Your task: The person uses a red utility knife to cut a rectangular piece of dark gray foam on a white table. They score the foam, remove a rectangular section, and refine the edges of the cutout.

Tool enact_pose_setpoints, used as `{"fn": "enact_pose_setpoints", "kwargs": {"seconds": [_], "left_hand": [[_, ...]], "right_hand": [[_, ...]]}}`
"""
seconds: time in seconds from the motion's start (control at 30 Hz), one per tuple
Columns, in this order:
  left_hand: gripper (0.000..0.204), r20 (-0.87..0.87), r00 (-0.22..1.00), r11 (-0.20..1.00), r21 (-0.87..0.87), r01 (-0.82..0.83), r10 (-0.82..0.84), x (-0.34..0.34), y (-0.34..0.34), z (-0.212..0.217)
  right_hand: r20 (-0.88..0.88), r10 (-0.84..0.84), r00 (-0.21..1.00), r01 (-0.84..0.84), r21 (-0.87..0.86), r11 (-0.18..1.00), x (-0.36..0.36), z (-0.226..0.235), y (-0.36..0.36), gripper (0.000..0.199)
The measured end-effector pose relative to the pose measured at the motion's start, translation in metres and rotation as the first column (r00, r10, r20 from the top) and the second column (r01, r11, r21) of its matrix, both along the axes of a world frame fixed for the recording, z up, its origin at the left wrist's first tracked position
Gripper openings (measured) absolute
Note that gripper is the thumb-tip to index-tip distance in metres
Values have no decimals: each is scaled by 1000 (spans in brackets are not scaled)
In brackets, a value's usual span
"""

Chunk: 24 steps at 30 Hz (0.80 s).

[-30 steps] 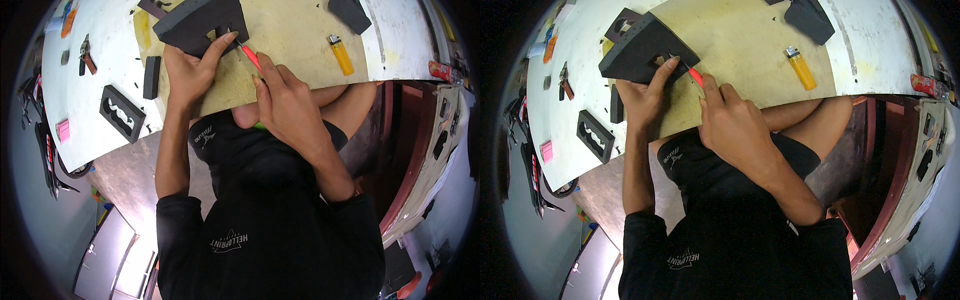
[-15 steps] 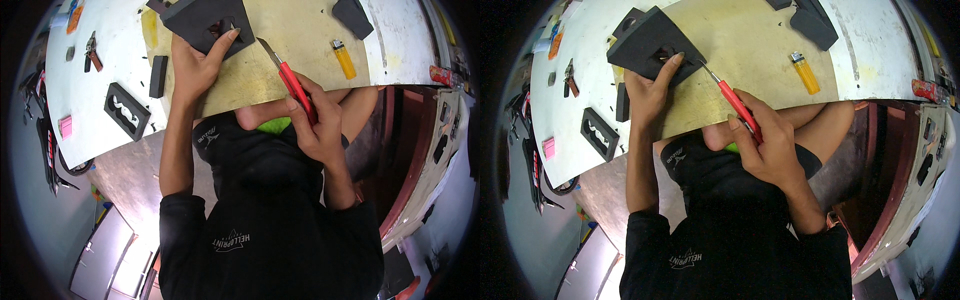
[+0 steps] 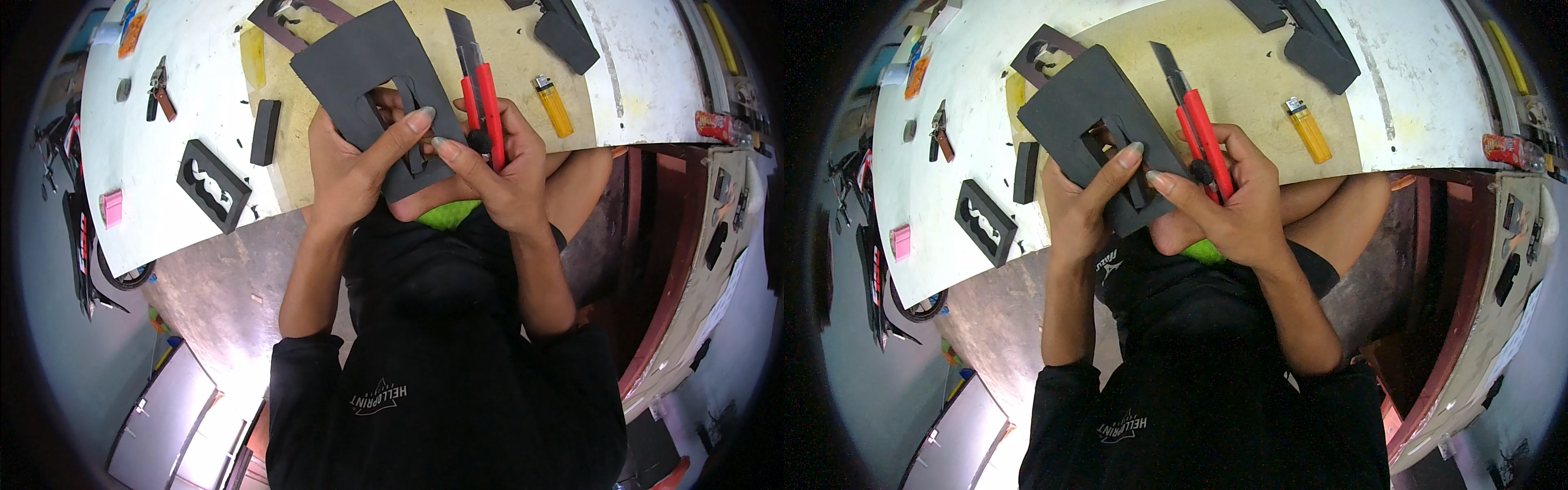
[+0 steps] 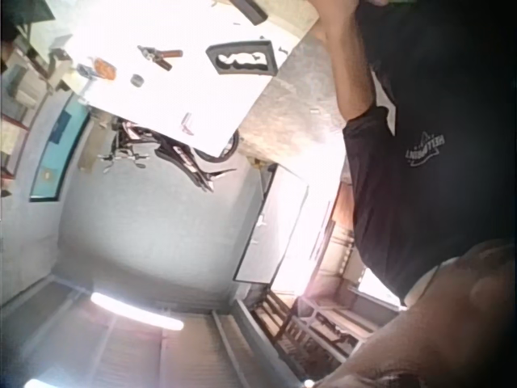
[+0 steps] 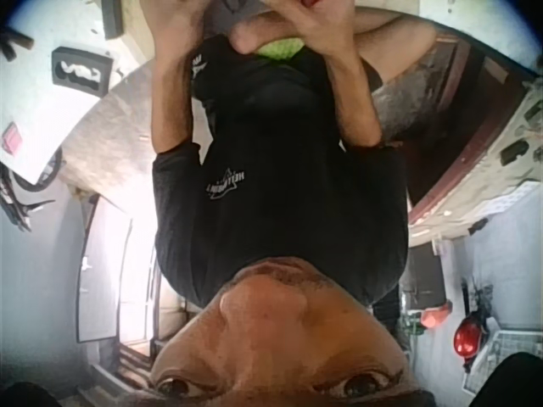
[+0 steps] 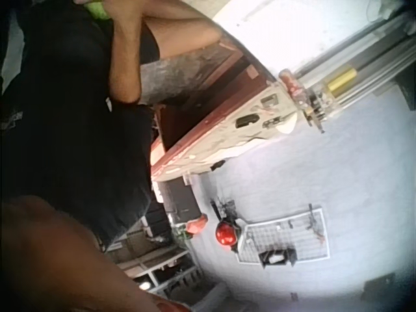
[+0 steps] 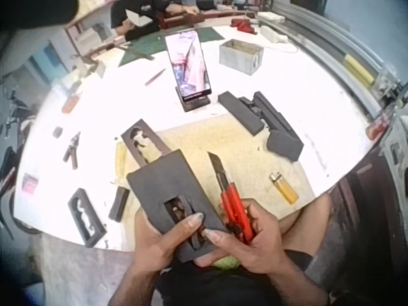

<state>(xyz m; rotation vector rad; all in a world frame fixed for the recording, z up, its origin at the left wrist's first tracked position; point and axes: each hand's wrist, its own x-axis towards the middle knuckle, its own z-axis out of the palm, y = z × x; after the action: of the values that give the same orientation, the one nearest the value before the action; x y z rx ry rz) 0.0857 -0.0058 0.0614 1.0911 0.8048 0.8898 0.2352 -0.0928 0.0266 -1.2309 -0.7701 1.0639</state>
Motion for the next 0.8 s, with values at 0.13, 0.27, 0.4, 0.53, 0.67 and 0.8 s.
{"fn": "enact_pose_setpoints", "kwargs": {"seconds": [0.13, 0.27, 0.4, 0.53, 0.67, 0.8], "left_hand": [[25, -7, 1000, 998, -53, -24, 24, 0, -6, -2], [27, -39, 999, 998, -57, -28, 26, -1, -9, -10], [35, 12, 997, 989, -120, 82, -81, -6, -7, -12], [46, 513, 857, 892, -363, 269, -49, -13, -15, -12], [56, 688, 725, 836, -409, 365, 20, -22, -27, -36], [56, 574, 812, 850, -369, 375, -109, -39, -32, -79]], "right_hand": [[-15, -18, 1000, 17, -39, 999, -1, 4, -6, 46], [-15, -33, 999, 33, -33, 999, -3, -4, -11, 47], [-126, -7, 992, 1, -48, 999, -4, 2, -14, 47], [-359, 90, 929, -105, -20, 994, 2, 16, -17, 48], [-357, 173, 918, -182, 11, 983, 7, 10, -20, 51], [-363, 155, 919, -183, -42, 982, 6, 10, -26, 52]]}}
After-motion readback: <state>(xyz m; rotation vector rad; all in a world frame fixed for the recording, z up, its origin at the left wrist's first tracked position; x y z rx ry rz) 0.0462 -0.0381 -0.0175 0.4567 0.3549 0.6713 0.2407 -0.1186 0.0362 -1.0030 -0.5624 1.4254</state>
